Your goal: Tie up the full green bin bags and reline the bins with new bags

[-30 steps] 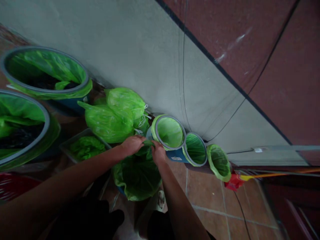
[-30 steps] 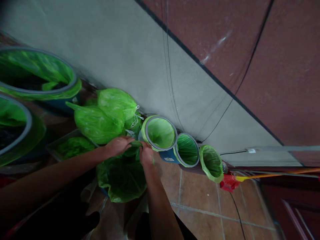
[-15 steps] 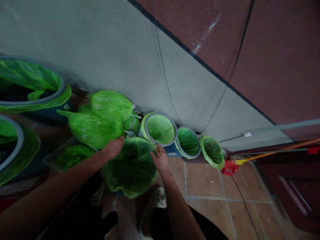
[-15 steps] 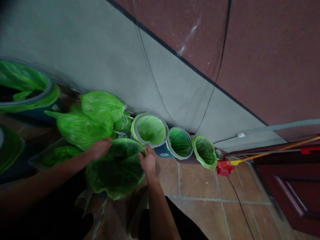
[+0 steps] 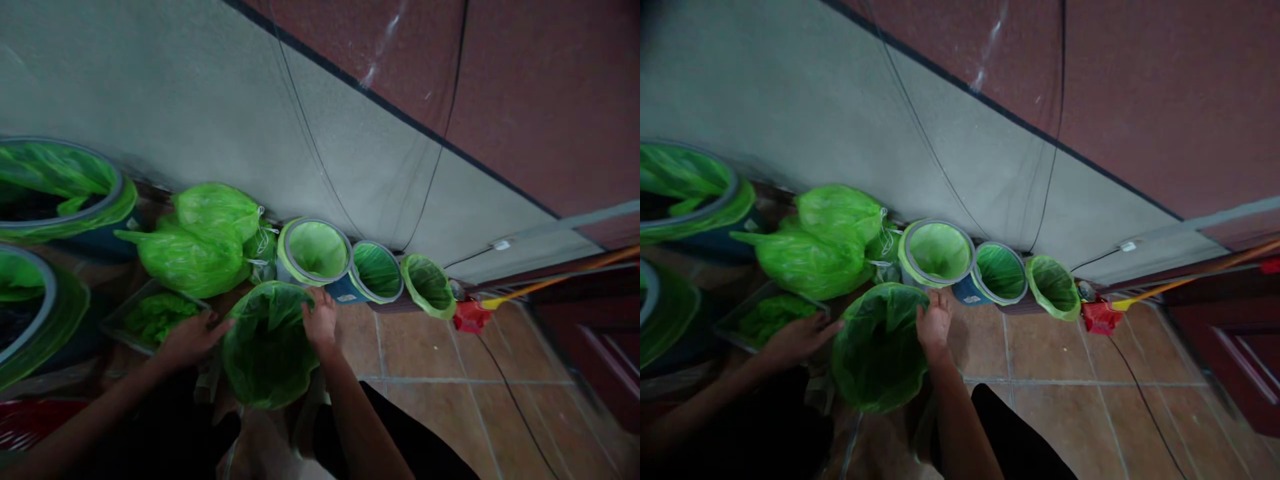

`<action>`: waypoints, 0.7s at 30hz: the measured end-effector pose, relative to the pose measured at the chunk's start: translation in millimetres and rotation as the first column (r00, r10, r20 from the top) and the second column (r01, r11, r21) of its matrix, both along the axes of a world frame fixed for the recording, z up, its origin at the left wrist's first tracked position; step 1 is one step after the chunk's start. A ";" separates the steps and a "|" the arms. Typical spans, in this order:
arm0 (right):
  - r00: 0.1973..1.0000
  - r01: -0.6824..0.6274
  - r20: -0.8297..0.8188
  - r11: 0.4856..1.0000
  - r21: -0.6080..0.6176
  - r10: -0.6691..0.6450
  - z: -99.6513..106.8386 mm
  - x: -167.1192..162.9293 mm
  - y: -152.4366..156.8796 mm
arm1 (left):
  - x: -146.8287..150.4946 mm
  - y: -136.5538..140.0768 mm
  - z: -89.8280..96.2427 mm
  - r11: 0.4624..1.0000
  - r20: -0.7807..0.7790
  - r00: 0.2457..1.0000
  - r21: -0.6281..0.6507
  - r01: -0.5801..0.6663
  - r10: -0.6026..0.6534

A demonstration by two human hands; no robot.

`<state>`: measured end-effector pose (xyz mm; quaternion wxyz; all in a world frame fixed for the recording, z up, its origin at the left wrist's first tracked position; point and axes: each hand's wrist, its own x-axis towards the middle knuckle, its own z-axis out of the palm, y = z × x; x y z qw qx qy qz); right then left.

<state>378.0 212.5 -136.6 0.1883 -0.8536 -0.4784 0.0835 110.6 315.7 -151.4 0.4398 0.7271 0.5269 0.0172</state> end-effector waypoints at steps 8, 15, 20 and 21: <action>0.989 -0.145 0.001 0.989 -0.032 0.145 -8.0 -0.6 46.1 | 62.0 34.7 4.6 0.977 -0.001 0.991 0.168 0.134 -0.136; 0.982 -0.185 0.034 0.983 -0.019 0.185 -15.1 13.4 31.7 | 51.7 16.8 -10.8 0.871 -0.067 0.971 0.430 0.237 -0.231; 0.960 -0.253 0.099 0.963 -0.091 0.261 -12.9 12.5 22.8 | 46.9 13.0 -10.3 0.774 -0.130 0.923 0.510 0.375 -0.362; 0.952 -0.276 0.111 0.956 -0.102 0.287 -11.1 11.8 22.1 | 46.8 12.2 -8.1 0.759 -0.160 0.911 0.509 0.406 -0.380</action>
